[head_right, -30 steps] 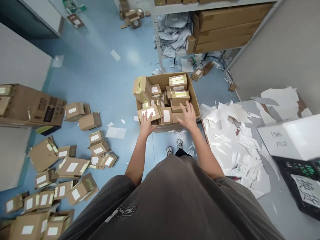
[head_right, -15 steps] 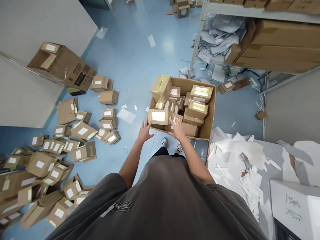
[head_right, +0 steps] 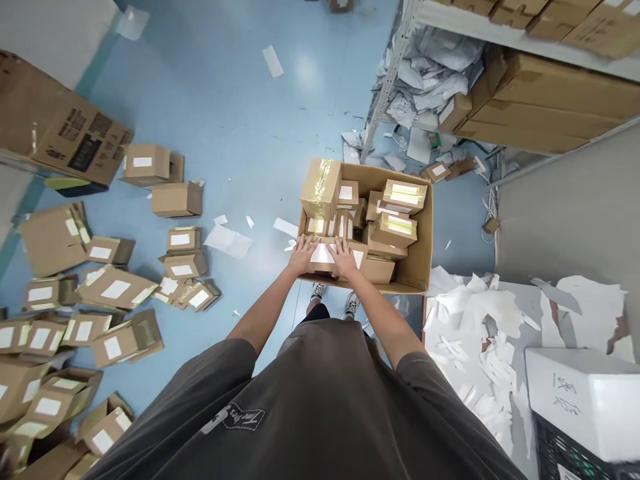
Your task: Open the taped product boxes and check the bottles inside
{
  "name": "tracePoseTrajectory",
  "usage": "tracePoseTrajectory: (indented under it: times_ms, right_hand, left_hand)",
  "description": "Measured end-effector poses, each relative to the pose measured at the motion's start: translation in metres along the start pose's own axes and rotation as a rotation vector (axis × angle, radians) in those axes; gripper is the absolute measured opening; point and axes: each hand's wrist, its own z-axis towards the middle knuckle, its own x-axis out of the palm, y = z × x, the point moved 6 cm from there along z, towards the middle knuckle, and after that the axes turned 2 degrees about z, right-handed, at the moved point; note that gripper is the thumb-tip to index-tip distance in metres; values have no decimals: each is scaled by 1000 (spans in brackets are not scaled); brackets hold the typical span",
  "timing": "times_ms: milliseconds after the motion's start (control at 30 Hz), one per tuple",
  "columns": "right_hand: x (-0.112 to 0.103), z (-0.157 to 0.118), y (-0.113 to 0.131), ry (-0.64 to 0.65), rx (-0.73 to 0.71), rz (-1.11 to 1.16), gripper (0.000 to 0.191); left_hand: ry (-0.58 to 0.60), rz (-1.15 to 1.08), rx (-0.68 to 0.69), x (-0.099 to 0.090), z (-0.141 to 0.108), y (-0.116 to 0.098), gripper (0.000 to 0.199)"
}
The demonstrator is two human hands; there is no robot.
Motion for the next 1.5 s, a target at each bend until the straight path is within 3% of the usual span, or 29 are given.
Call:
tracePoseTrajectory:
  times_ms: [200, 300, 400, 500, 567, 700, 767, 867, 1033, 1100, 1167, 1233, 1300, 1400, 1500]
  right_hand:
    - [4, 20, 4, -28, 51, -29, 141]
    - [-11, 6, 6, -99, -4, -1, 145]
    - [-37, -28, 5, -234, -57, 24, 143]
    - [-63, -78, -5, -383, -64, 36, 141]
    - [-74, -118, -20, -472, -36, 36, 139]
    - [-67, -215, -76, -621, 127, 61, 131]
    - [-46, -271, -110, -672, 257, 99, 130]
    - [2, -360, -157, -735, 468, 176, 129]
    - [100, -506, -204, -837, 843, 311, 124]
    - [139, -551, -215, -870, 968, 374, 123]
    - [179, -583, -224, -881, 1090, 456, 126]
    - [219, -601, -234, -868, 1202, 561, 130]
    - [256, -608, -242, -849, 1296, 686, 131]
    - [296, -605, -249, -885, 1339, 842, 131]
    - [309, -602, -256, -972, 1315, 898, 129]
  left_hand:
    - [-68, -1, 52, -13, -2, 0, 142]
    - [-103, 6, 83, -34, -17, -12, 136]
    - [-193, 60, 132, -65, -38, -34, 130]
    - [-292, 133, 193, -93, -55, -71, 126]
    - [-321, 178, 254, -104, -58, -108, 124]
    - [-292, 240, 469, -99, -54, -212, 123]
    - [-256, 271, 612, -82, -53, -275, 121]
    - [-184, 350, 826, -40, -58, -375, 119]
    - [-24, 490, 1170, 56, -88, -537, 120]
    - [52, 543, 1287, 96, -108, -591, 121]
    - [126, 596, 1344, 131, -127, -631, 121]
    - [190, 635, 1345, 161, -142, -657, 121]
    - [243, 650, 1318, 184, -152, -666, 116]
    - [327, 641, 1250, 207, -154, -654, 104]
    - [394, 611, 1174, 216, -145, -625, 95]
